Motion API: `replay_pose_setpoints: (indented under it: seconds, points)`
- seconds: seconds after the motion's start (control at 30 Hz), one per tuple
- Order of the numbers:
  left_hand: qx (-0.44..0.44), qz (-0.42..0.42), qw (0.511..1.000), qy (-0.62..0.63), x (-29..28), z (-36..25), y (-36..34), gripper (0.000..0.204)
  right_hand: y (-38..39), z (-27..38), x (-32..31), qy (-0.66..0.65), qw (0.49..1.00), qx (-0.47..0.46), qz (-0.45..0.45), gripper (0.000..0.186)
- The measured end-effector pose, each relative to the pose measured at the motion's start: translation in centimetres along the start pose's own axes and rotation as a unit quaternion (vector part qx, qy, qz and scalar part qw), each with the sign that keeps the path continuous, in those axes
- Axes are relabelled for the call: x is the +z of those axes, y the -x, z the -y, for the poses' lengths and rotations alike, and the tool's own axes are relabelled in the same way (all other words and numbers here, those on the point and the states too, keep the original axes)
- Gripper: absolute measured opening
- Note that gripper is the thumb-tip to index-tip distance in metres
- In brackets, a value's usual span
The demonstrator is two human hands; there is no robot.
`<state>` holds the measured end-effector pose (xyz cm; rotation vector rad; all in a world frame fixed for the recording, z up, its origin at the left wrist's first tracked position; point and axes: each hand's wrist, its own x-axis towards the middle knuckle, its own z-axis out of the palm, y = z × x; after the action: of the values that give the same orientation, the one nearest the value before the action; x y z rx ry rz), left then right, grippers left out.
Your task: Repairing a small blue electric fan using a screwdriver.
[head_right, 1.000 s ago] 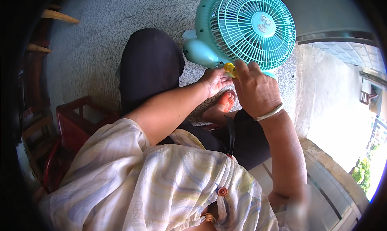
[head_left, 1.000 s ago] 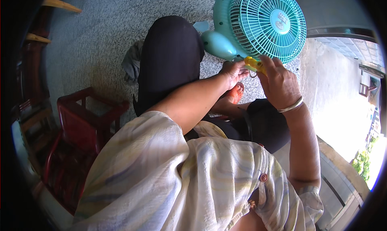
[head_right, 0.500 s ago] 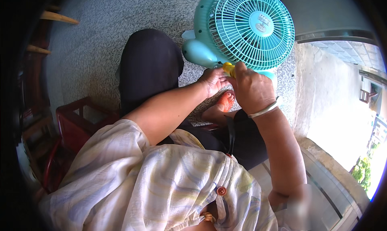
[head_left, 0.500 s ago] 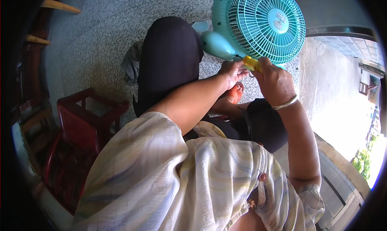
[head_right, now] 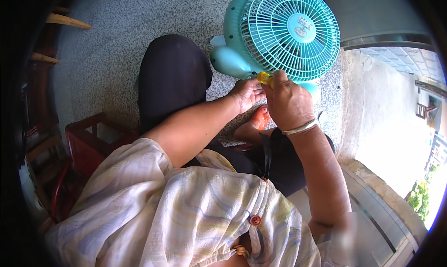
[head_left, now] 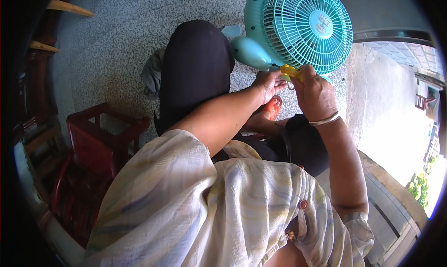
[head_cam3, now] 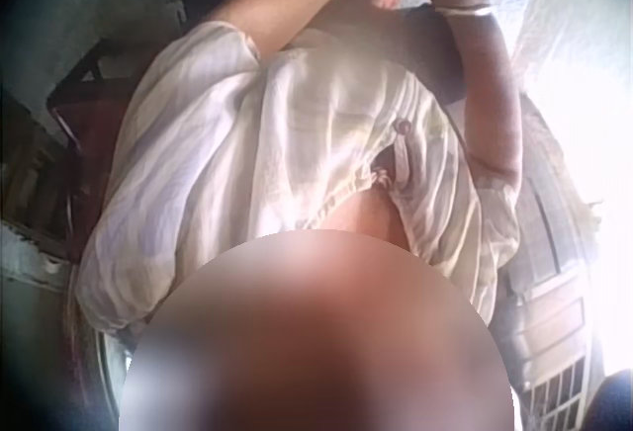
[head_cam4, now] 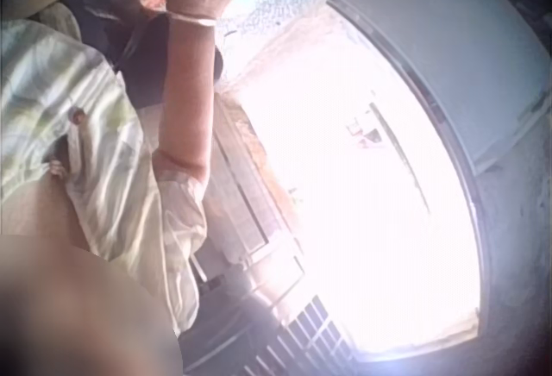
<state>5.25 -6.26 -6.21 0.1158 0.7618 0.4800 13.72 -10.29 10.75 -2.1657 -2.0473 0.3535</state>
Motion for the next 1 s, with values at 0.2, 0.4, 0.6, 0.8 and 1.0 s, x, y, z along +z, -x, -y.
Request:
replay_pose_setpoints:
  seconds: [0.2, 0.4, 0.6, 0.8, 1.0]
  points:
    - [0.003, 0.005, 1.000, 0.009, -0.3, 0.1, -0.3, 0.029, 0.2, 0.7, 1.5, -0.015, 0.995, 0.083, -0.047, 0.033]
    - [0.010, 0.009, 1.000, 0.014, -0.5, 0.1, -0.5, 0.024, 0.2, 1.4, 1.8, -0.021, 0.990, 0.117, -0.070, 0.027]
    - [-0.013, 0.010, 0.999, -0.038, -0.5, -0.1, 0.0, 0.038, 1.1, 1.7, -2.1, 0.016, 0.995, 0.061, -0.079, 0.031]
    - [-0.031, -0.044, 0.998, -0.029, 0.3, -0.4, 1.4, 0.069, 5.8, -1.0, -6.0, -0.135, 0.961, 0.125, -0.209, 0.014]
    - [-0.066, -0.005, 0.998, -0.010, 3.9, 0.3, 2.8, 0.068, 9.8, -4.4, -4.1, -0.221, 0.921, 0.255, -0.196, 0.017]
